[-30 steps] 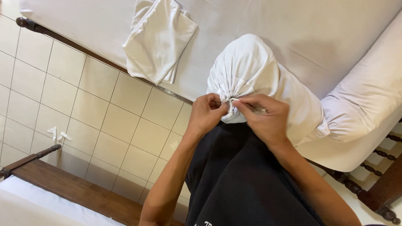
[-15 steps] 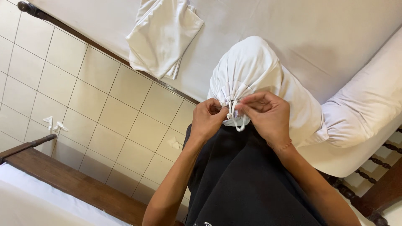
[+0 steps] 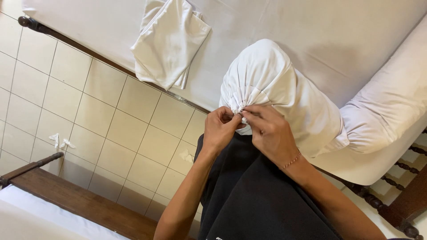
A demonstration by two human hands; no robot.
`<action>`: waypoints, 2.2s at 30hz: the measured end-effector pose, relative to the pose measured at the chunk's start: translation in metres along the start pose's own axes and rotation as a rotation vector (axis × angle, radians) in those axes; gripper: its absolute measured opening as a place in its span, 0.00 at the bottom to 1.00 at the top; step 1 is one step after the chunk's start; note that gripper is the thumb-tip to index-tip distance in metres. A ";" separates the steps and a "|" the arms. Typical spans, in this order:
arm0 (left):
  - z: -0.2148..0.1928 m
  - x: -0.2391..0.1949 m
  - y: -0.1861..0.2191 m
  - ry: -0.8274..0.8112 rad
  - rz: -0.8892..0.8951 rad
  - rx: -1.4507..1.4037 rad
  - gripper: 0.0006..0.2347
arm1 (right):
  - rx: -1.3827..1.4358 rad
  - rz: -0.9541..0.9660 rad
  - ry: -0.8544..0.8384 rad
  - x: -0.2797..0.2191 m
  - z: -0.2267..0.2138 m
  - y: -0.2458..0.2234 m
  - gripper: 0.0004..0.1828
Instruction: The person picks up a cylindrical bolster pillow from a chair, slides a white pillowcase over it, and ties the case's strings to close it. They then take a square pillow, insert it into another white pillowcase, and work the fabric over the pillow's corners to fit it.
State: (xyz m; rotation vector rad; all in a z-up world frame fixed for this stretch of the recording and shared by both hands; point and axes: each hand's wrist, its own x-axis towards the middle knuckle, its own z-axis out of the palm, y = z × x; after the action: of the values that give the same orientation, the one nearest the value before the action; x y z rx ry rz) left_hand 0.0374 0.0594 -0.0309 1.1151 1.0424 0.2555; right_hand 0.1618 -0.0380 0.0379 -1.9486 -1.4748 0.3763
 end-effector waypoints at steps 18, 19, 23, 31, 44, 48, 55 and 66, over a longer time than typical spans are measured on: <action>-0.001 -0.022 0.014 0.128 0.051 0.249 0.08 | 0.015 -0.047 -0.731 0.040 -0.011 0.033 0.56; -0.001 -0.022 0.014 0.102 0.036 0.225 0.08 | 0.103 0.075 -0.713 0.042 -0.014 0.030 0.49; 0.000 -0.020 0.012 0.087 0.023 0.141 0.08 | 0.176 0.085 -0.403 0.031 0.001 0.038 0.28; -0.001 -0.023 0.006 0.097 -0.008 -0.039 0.08 | -0.070 -0.083 -0.236 0.019 0.007 0.033 0.04; -0.016 -0.013 0.019 0.149 0.085 0.413 0.08 | -0.513 -0.142 -0.746 0.023 0.023 0.021 0.08; -0.021 -0.011 0.024 0.158 0.101 0.394 0.08 | -0.029 0.023 -0.441 0.020 0.019 0.026 0.17; -0.021 -0.007 0.024 0.144 0.100 0.363 0.09 | 0.027 -0.107 -0.039 0.018 0.011 0.020 0.13; -0.032 -0.003 0.034 0.077 0.148 0.433 0.07 | -0.323 0.158 -0.992 0.068 0.018 0.007 0.13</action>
State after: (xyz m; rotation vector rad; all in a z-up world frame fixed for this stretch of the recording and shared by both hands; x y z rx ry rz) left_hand 0.0215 0.0928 -0.0025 1.5866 1.1144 0.1953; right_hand 0.1787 0.0305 0.0303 -2.2578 -2.0549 1.4011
